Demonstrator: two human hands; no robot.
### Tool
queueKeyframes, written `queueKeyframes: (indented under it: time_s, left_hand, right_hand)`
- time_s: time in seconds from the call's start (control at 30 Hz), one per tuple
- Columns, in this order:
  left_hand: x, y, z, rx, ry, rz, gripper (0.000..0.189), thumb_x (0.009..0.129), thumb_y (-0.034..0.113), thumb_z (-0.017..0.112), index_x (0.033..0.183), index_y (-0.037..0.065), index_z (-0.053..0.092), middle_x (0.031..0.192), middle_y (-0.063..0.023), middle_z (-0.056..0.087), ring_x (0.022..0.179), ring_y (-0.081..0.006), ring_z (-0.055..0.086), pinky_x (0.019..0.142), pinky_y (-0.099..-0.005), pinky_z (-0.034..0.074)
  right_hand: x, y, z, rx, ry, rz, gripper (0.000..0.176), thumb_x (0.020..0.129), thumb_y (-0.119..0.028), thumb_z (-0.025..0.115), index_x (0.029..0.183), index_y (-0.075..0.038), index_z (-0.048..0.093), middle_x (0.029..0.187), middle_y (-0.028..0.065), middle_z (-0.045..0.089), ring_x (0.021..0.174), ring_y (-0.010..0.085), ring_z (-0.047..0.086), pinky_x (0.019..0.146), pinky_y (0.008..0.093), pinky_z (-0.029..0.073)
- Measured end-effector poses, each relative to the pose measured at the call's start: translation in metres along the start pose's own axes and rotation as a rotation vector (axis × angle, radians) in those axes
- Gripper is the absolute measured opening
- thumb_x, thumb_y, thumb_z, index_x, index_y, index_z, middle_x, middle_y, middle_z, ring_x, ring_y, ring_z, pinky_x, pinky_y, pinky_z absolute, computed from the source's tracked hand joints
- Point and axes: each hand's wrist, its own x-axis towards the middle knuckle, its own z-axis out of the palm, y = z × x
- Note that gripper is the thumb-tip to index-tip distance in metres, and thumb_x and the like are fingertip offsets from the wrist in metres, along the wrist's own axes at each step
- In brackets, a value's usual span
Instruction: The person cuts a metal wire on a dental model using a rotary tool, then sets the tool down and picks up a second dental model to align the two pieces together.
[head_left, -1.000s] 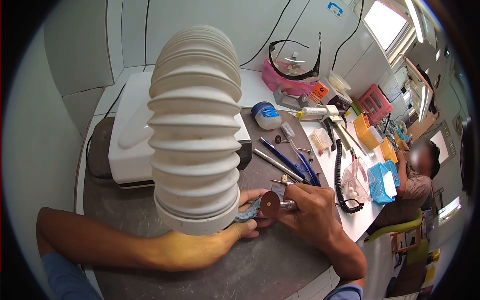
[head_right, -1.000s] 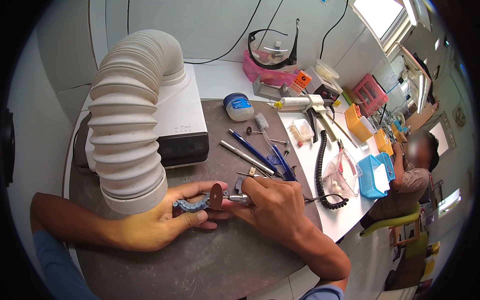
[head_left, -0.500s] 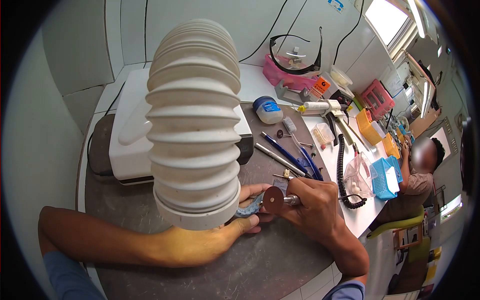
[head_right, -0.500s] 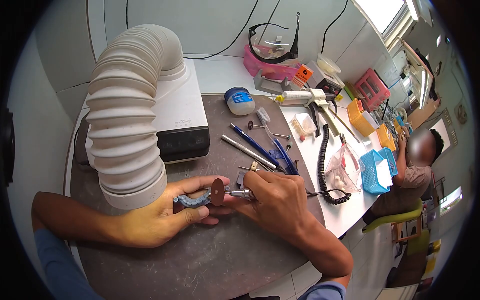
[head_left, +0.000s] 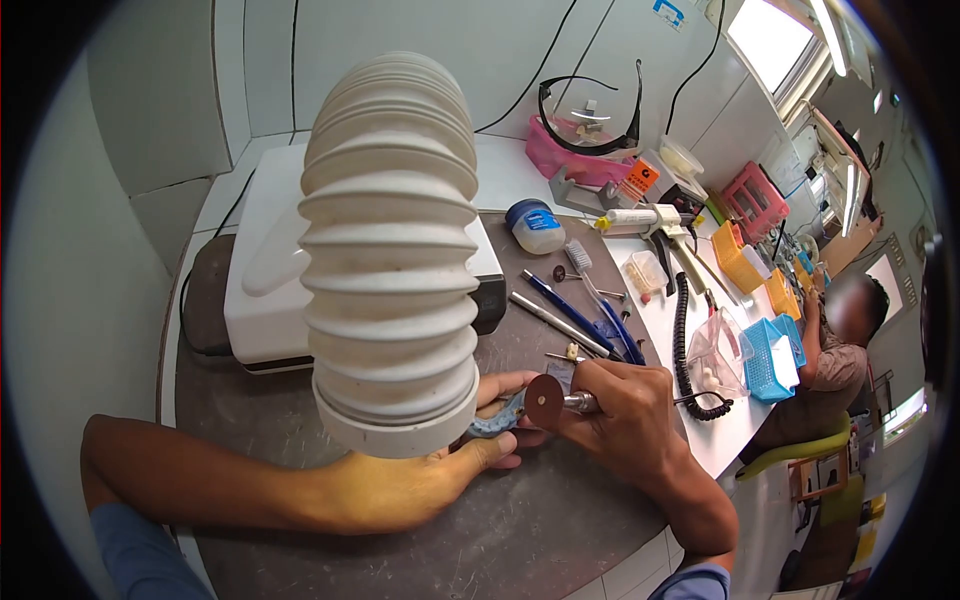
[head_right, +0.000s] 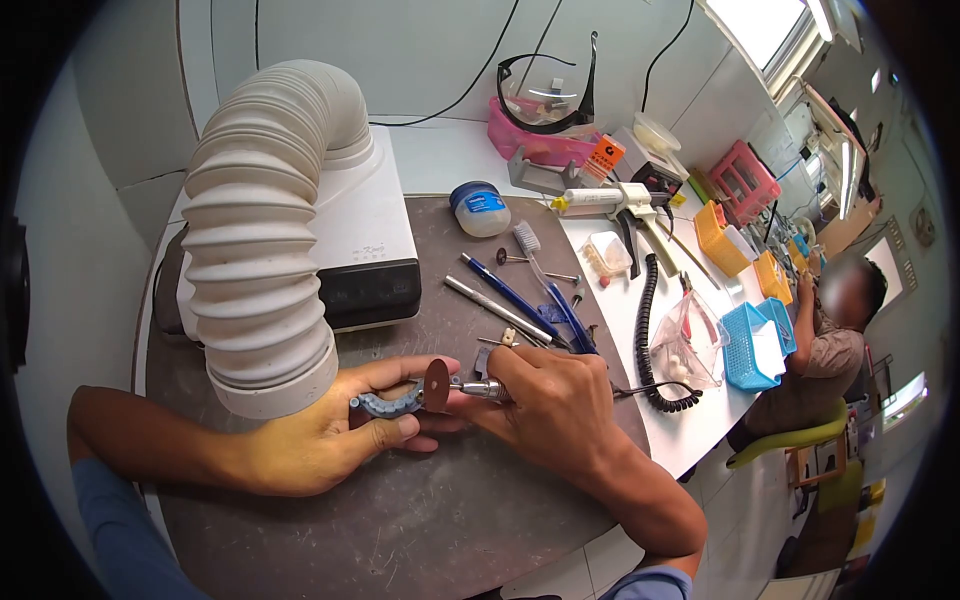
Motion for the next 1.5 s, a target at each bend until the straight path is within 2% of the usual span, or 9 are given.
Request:
queueKeyframes:
  time_s: [0.27, 0.43, 0.67, 1.13, 1.5]
  left_hand:
    - [0.0003, -0.002, -0.0002, -0.006, -0.008, 0.028, 0.051, 0.104, 0.01, 0.045, 0.151, 0.003, 0.026, 0.143, -0.0152, 0.047, 0.132, -0.0229, 0.049, 0.108, -0.0352, 0.045]
    - [0.0012, -0.006, -0.0014, 0.098, 0.016, -0.006, 0.051, 0.104, 0.01, 0.045, 0.151, 0.004, 0.026, 0.142, -0.0144, 0.047, 0.132, -0.0224, 0.05, 0.108, -0.035, 0.045]
    - [0.0009, -0.0096, -0.0019, 0.025, -0.003, 0.024, 0.051, 0.104, 0.011, 0.046, 0.151, 0.003, 0.027, 0.142, -0.0137, 0.048, 0.131, -0.0212, 0.05, 0.109, -0.0347, 0.045]
    - [0.0007, -0.0077, -0.0037, 0.223, -0.002, 0.05, 0.051, 0.104, 0.011, 0.047, 0.15, 0.003, 0.027, 0.138, -0.0127, 0.05, 0.128, -0.0177, 0.052, 0.109, -0.0319, 0.044]
    - [0.0003, -0.0057, -0.0022, 0.12, -0.005, 0.037, 0.052, 0.104, 0.009, 0.045, 0.151, 0.002, 0.025, 0.14, -0.0143, 0.05, 0.13, -0.0198, 0.051, 0.11, -0.0325, 0.043]
  right_hand:
    - [-0.0004, -0.0002, 0.0007, 0.01, -0.004, 0.007, 0.043, 0.074, -0.039, 0.084, 0.067, -0.009, 0.054, 0.055, 0.004, 0.054, 0.045, 0.0188, 0.057, 0.041, 0.0338, 0.041]
    - [0.0, -0.0006, -0.0002, -0.012, -0.018, 0.003, 0.043, 0.073, -0.039, 0.084, 0.067, -0.009, 0.054, 0.054, 0.0039, 0.054, 0.046, 0.019, 0.057, 0.041, 0.0335, 0.042]
    - [-0.0003, -0.0001, 0.0014, -0.008, -0.009, -0.007, 0.043, 0.073, -0.039, 0.084, 0.066, -0.01, 0.053, 0.055, 0.0032, 0.053, 0.046, 0.0188, 0.057, 0.042, 0.0335, 0.042]
    - [0.0011, -0.0022, -0.0036, -0.018, -0.023, -0.043, 0.043, 0.069, -0.037, 0.085, 0.067, -0.009, 0.052, 0.056, 0.0035, 0.053, 0.047, 0.0201, 0.057, 0.044, 0.0334, 0.043]
    - [0.0012, -0.0016, -0.0038, -0.029, -0.009, -0.034, 0.043, 0.068, -0.039, 0.085, 0.067, -0.01, 0.053, 0.054, 0.0033, 0.051, 0.047, 0.0191, 0.057, 0.043, 0.033, 0.042]
